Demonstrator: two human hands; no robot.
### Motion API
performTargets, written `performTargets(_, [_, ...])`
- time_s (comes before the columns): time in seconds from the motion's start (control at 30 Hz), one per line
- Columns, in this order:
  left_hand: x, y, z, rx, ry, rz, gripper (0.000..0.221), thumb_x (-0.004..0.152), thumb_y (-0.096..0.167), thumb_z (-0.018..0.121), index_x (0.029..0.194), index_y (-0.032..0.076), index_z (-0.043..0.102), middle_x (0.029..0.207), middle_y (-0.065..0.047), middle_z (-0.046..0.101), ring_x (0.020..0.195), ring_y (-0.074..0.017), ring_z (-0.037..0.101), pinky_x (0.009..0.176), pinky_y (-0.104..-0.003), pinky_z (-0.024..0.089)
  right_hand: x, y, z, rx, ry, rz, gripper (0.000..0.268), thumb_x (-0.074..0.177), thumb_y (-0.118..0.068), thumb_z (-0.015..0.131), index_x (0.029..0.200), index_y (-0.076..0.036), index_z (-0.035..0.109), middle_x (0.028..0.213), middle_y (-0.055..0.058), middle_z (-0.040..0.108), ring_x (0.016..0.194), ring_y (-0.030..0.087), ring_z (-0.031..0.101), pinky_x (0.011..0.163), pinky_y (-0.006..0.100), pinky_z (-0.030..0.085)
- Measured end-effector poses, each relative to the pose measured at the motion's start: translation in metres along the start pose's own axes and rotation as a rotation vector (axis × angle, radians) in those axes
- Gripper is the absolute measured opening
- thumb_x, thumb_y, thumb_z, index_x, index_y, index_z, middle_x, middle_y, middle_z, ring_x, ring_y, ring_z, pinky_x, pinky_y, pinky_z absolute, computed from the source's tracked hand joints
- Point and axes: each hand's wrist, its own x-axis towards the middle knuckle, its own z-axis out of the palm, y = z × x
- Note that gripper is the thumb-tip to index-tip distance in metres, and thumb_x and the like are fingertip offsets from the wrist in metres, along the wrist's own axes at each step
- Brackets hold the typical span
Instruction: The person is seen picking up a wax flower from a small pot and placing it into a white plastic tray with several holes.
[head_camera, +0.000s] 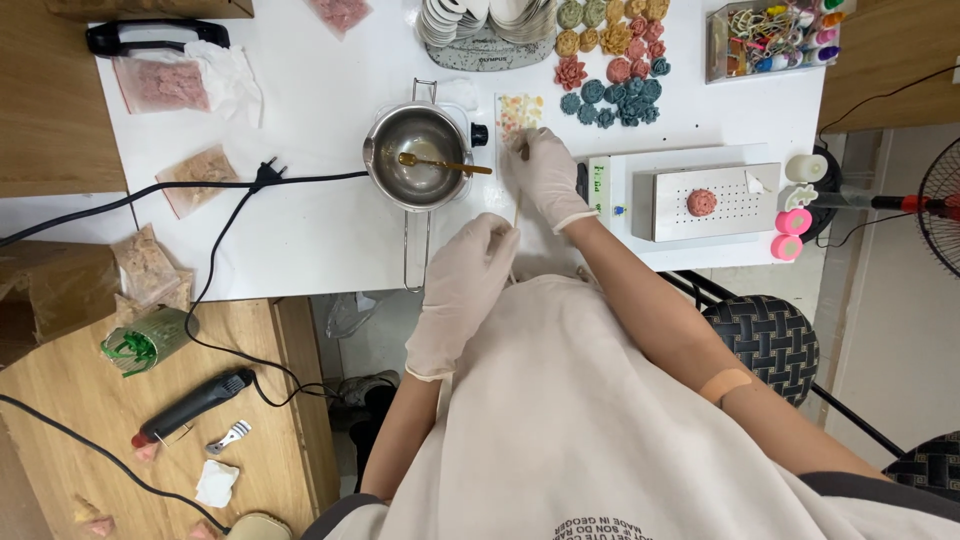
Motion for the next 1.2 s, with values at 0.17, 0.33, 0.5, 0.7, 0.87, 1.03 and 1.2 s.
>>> performTargets(0.17, [0.021,-0.032,0.003,-0.253,0.192,-0.012,0.034,0.096,0.021,0.068,0.127,0.007,0.065,0.1,-0.005,0.073,0.088,-0.0155,0.067,0.078,-0.031,0.054,-0.032,-0.073,-0.099,0.49,-0.125,0.029,0.012,0.094,-0.015,0.073,0.101,-0.006,0.069,0.09,0.005,0.07,0.066,0.013,0.057,0.063,0.03,0.049])
performTargets(0.33, [0.042,-0.052,0.012,-0.77,0.22,-0.154,0.036,0.098,0.012,0.071,0.133,0.005,0.069,0.103,0.002,0.068,0.089,-0.0077,0.058,0.078,-0.022,0.049,-0.054,-0.126,-0.144,0.626,-0.209,-0.013,0.011,0.093,-0.012,0.076,0.1,-0.006,0.07,0.083,-0.004,0.068,0.064,0.0,0.049,0.058,0.02,0.043])
performTargets(0.5, [0.04,-0.056,0.01,-1.038,0.28,-0.073,0.022,0.098,0.009,0.069,0.118,0.0,0.075,0.112,-0.004,0.075,0.103,-0.0102,0.066,0.094,-0.023,0.053,-0.059,-0.139,-0.144,0.72,-0.211,-0.026,0.011,0.092,-0.01,0.076,0.1,-0.005,0.071,0.084,-0.003,0.069,0.062,0.001,0.048,0.056,0.021,0.04])
performTargets(0.7, [0.041,-0.066,0.006,-1.203,0.308,-0.116,0.021,0.1,0.009,0.069,0.117,0.0,0.076,0.113,-0.007,0.076,0.107,-0.0122,0.065,0.102,-0.028,0.05,-0.06,-0.159,-0.141,0.562,-0.05,-0.175,0.023,0.088,-0.013,0.082,0.107,-0.006,0.07,0.093,0.001,0.072,0.065,0.007,0.059,0.06,0.024,0.05])
performTargets(0.87, [0.043,-0.066,-0.005,-1.233,0.3,-0.17,0.023,0.098,0.011,0.069,0.118,0.0,0.076,0.116,-0.007,0.076,0.109,-0.0114,0.066,0.102,-0.027,0.049,-0.059,-0.165,-0.135,0.355,0.067,-0.293,0.017,0.09,-0.016,0.082,0.104,-0.011,0.072,0.093,0.003,0.072,0.067,0.016,0.063,0.063,0.029,0.052])
performTargets(1.03, [0.047,-0.076,0.0,-1.284,0.329,-0.184,0.023,0.096,0.01,0.071,0.116,0.001,0.075,0.115,-0.006,0.076,0.11,-0.0113,0.066,0.102,-0.027,0.049,-0.059,-0.17,-0.126,0.323,0.093,-0.339,0.012,0.092,-0.015,0.078,0.102,-0.01,0.072,0.094,0.004,0.071,0.071,0.02,0.065,0.065,0.031,0.053])
performTargets(1.2, [0.054,-0.09,-0.001,-1.361,0.346,-0.156,0.019,0.095,0.008,0.073,0.113,0.002,0.074,0.109,-0.004,0.074,0.104,-0.0122,0.065,0.097,-0.028,0.05,-0.058,-0.177,-0.118,0.405,-0.01,-0.134,0.013,0.092,-0.014,0.075,0.102,-0.007,0.072,0.096,0.006,0.071,0.068,0.016,0.065,0.065,0.03,0.053])
